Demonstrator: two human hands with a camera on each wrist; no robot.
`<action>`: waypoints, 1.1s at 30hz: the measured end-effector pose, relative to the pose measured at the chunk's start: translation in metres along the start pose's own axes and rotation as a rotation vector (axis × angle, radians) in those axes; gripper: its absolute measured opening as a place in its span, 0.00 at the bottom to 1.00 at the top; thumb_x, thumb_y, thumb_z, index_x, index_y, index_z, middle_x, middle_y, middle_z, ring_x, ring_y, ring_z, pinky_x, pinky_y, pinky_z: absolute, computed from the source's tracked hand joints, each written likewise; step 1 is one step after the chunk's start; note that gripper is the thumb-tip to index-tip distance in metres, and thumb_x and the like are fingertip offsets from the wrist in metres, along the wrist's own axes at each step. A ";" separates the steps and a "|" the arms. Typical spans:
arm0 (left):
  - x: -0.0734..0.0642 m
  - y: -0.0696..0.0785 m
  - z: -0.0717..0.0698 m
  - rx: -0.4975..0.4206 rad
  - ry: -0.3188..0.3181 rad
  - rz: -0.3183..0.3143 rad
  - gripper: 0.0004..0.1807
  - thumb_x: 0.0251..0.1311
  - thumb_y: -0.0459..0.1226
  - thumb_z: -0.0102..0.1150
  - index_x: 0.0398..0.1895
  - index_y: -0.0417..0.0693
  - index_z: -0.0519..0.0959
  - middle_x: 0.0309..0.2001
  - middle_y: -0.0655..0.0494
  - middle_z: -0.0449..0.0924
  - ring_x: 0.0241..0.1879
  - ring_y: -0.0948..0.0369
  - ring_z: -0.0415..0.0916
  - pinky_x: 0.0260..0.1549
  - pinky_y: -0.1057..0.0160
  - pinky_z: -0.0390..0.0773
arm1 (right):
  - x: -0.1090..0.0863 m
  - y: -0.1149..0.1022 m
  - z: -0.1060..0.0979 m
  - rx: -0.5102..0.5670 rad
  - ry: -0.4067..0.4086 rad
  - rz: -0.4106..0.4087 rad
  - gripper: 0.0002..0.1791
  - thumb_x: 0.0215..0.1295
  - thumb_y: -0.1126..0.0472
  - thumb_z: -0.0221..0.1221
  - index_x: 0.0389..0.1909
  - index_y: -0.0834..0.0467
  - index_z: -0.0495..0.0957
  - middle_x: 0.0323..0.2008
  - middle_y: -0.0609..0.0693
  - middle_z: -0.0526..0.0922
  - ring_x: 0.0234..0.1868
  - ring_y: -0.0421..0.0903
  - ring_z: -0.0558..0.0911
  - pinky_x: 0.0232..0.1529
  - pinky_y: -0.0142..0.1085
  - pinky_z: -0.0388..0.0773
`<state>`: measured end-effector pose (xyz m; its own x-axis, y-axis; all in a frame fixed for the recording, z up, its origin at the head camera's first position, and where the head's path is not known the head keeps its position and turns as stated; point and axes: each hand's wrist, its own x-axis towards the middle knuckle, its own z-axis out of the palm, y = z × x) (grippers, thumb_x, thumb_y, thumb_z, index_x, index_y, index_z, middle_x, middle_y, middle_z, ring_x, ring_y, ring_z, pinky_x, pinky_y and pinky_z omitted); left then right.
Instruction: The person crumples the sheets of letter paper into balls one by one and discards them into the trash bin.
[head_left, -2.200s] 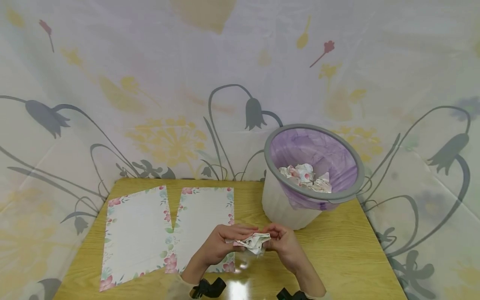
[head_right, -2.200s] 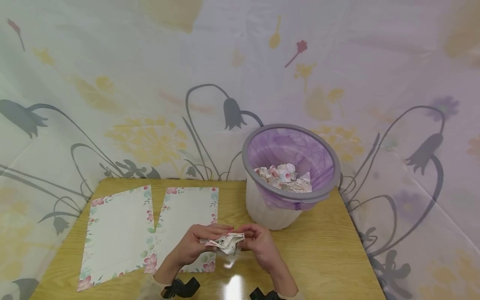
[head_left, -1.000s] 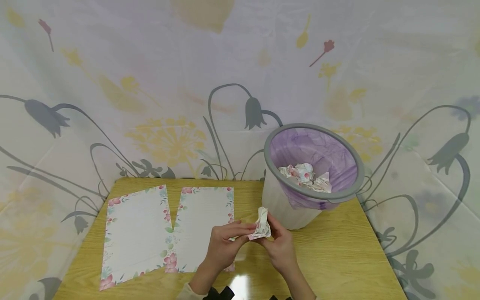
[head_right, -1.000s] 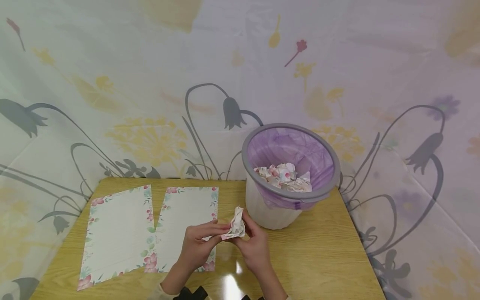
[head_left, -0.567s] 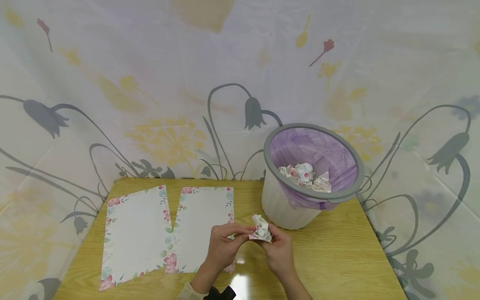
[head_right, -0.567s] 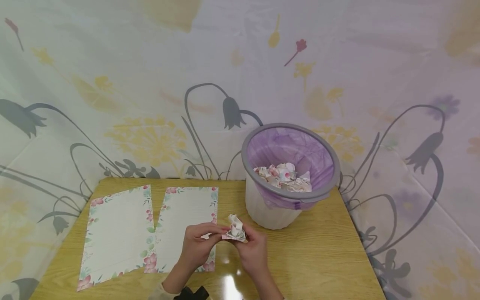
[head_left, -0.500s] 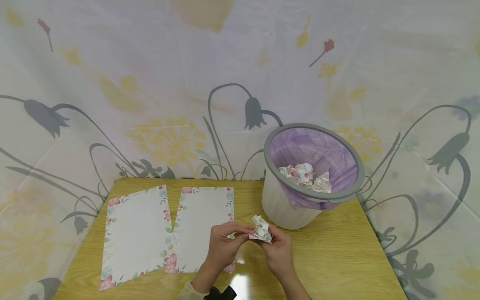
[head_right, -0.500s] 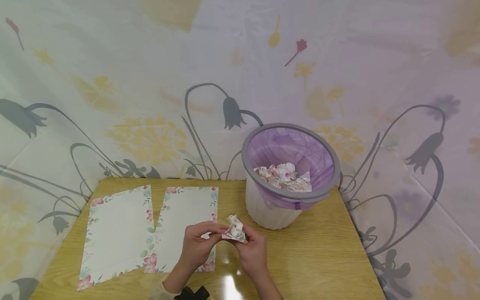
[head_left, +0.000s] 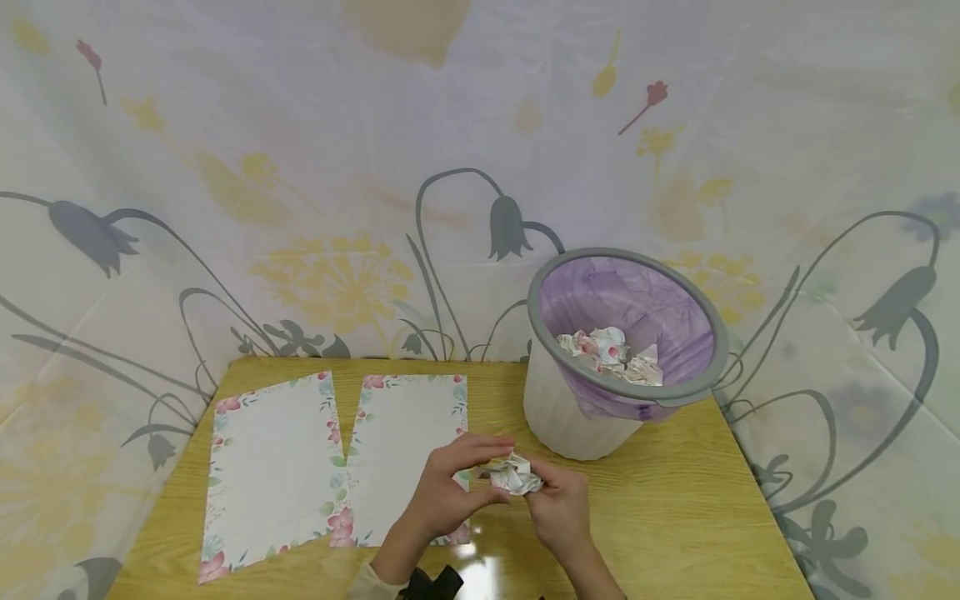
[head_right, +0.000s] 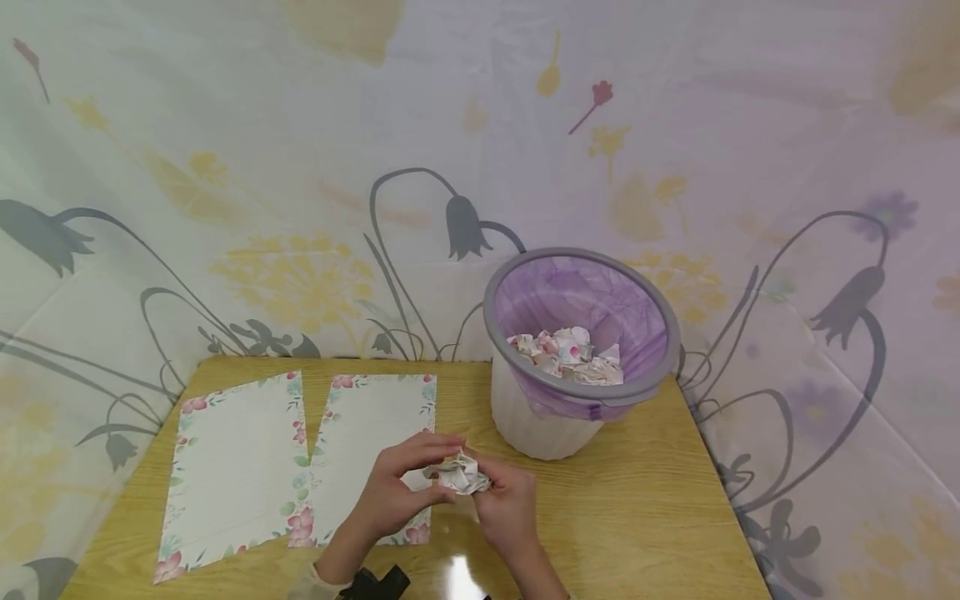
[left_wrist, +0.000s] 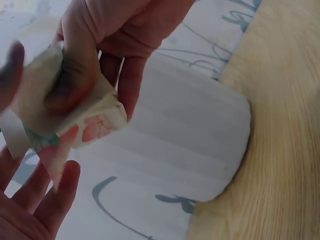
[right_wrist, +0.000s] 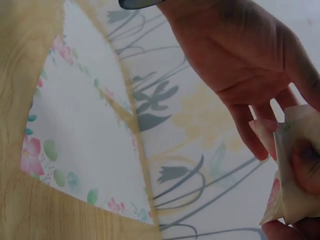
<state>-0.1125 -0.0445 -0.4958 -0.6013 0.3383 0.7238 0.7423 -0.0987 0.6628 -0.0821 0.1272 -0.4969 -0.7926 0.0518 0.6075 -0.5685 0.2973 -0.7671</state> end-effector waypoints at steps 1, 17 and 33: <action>0.000 0.001 0.000 0.009 0.002 0.004 0.27 0.51 0.36 0.74 0.57 0.39 0.81 0.53 0.39 0.81 0.53 0.49 0.79 0.44 0.55 0.83 | 0.000 0.001 0.000 -0.038 0.004 -0.034 0.21 0.33 0.91 0.63 0.32 0.73 0.86 0.30 0.62 0.87 0.33 0.35 0.85 0.28 0.26 0.81; 0.020 0.037 0.000 0.006 0.043 -0.067 0.26 0.34 0.18 0.76 0.41 0.34 0.79 0.41 0.40 0.77 0.42 0.47 0.79 0.35 0.58 0.86 | 0.006 -0.014 -0.001 -0.062 0.037 0.023 0.18 0.35 0.87 0.70 0.28 0.67 0.85 0.29 0.59 0.87 0.33 0.46 0.87 0.32 0.29 0.83; -0.004 0.001 0.006 -0.224 0.410 -0.173 0.09 0.60 0.28 0.64 0.34 0.29 0.74 0.32 0.49 0.75 0.37 0.64 0.76 0.38 0.72 0.79 | -0.005 0.002 0.002 0.284 -0.130 -0.116 0.38 0.37 0.86 0.70 0.57 0.75 0.75 0.57 0.58 0.80 0.58 0.44 0.80 0.54 0.37 0.78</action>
<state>-0.1079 -0.0405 -0.4995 -0.8101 -0.0238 0.5858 0.5668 -0.2870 0.7723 -0.0797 0.1255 -0.5022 -0.7301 -0.0947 0.6767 -0.6807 0.0151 -0.7324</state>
